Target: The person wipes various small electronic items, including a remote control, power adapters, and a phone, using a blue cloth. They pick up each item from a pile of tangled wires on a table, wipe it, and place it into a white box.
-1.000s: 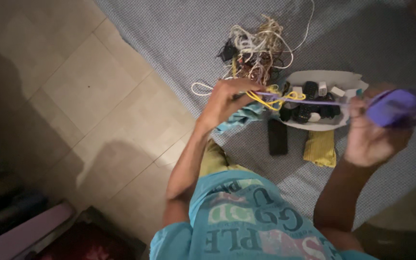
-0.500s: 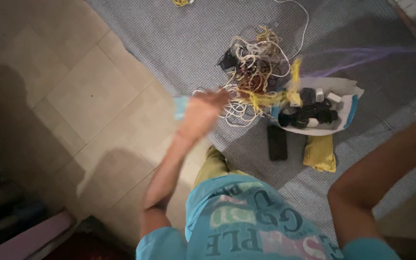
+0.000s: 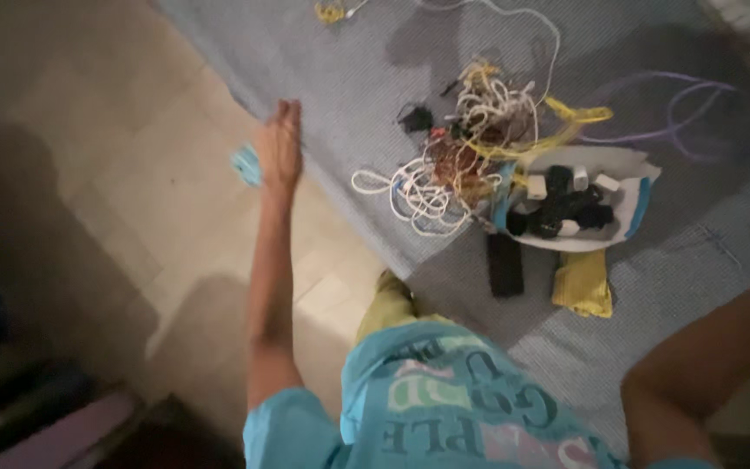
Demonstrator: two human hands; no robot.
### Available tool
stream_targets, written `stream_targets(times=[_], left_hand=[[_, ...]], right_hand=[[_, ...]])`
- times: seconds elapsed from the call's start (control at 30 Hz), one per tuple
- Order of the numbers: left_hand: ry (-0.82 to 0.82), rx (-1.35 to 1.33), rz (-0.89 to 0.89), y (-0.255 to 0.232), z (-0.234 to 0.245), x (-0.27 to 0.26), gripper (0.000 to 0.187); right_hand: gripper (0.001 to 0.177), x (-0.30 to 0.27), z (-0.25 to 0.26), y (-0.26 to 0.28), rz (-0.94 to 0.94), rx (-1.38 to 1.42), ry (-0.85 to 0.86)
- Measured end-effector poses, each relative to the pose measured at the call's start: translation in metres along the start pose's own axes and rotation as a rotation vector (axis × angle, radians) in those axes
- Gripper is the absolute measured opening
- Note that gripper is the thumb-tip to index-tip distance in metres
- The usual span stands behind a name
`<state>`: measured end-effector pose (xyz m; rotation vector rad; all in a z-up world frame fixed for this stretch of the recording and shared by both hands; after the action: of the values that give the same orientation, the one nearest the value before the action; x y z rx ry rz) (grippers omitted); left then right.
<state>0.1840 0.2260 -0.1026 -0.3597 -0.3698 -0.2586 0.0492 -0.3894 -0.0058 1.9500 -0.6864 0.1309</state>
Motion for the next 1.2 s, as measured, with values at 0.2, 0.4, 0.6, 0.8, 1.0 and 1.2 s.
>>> stream_targets(times=[0.2,0.4,0.6,0.8,1.0,1.2], left_hand=[[0.341,-1.145,0.139,-0.215,0.004,-0.006,0.044],[0.142,-1.304,-0.372,-0.357,0.023,-0.014,0.053],[0.435,-1.025,-0.200,-0.334,0.042,-0.034,0.029],[0.236,-0.924,-0.443,-0.318,0.081,-0.022,0.026],[0.508,-1.277,-0.161,-0.313,0.022,-0.037,0.041],[0.490,-1.796,-0.104,-0.307,0.005,-0.042,0.030]], right_hand=[[0.036,-0.036,-0.076,0.006,0.060,-0.235,0.142],[0.038,-0.064,-0.119,0.004,0.056,-0.093,0.137],[0.040,-0.038,-0.106,0.037,0.200,-0.593,0.090],[0.045,-0.106,-0.126,-0.003,-0.429,-0.878,1.040],[0.044,-0.088,-0.127,0.020,-0.249,-0.506,0.573],[0.041,-0.086,-0.130,0.012,-0.232,0.181,0.539]])
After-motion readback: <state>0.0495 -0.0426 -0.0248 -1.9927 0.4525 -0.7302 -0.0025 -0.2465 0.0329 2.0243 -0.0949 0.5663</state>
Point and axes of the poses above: each hand's wrist, its own x-axis towards the middle knuckle, its own z-axis out of the back of the hand, y = z × x, the point moved 5 cm from there along x, towards the middle knuckle, and after that the axes turned 14 degrees about -x, right-handed, at the moved point
